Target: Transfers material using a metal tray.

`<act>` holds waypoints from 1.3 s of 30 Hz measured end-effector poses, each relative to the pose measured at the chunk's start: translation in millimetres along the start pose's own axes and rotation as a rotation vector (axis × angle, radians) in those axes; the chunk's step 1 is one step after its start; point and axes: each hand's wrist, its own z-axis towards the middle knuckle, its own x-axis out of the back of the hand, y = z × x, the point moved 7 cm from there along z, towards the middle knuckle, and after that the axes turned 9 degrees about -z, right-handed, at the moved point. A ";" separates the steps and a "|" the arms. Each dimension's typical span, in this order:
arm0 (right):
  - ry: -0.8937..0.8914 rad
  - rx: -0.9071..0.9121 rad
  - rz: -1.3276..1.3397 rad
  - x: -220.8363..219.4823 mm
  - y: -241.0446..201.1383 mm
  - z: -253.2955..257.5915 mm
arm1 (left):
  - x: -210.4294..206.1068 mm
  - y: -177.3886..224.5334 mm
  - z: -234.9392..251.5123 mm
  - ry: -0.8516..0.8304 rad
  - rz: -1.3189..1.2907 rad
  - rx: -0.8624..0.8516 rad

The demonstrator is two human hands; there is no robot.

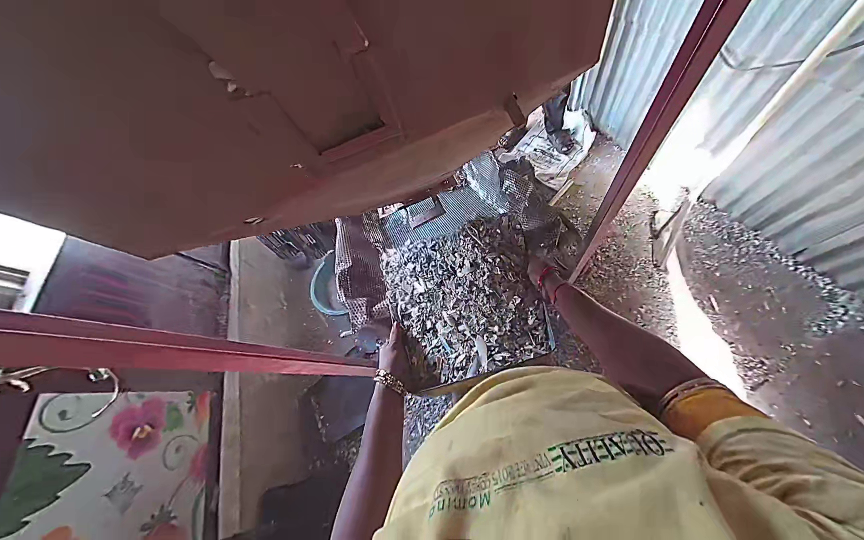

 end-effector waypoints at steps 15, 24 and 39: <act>-0.061 0.085 0.152 16.9 4.2 40.4 | -18.4 33.4 -4.2 0.057 0.022 0.013; -0.022 0.145 0.106 17.1 -1.2 41.9 | -10.0 22.0 7.1 0.088 0.080 -0.021; -0.036 0.100 0.049 28.1 -4.1 50.1 | -20.9 37.8 4.7 0.044 0.100 0.013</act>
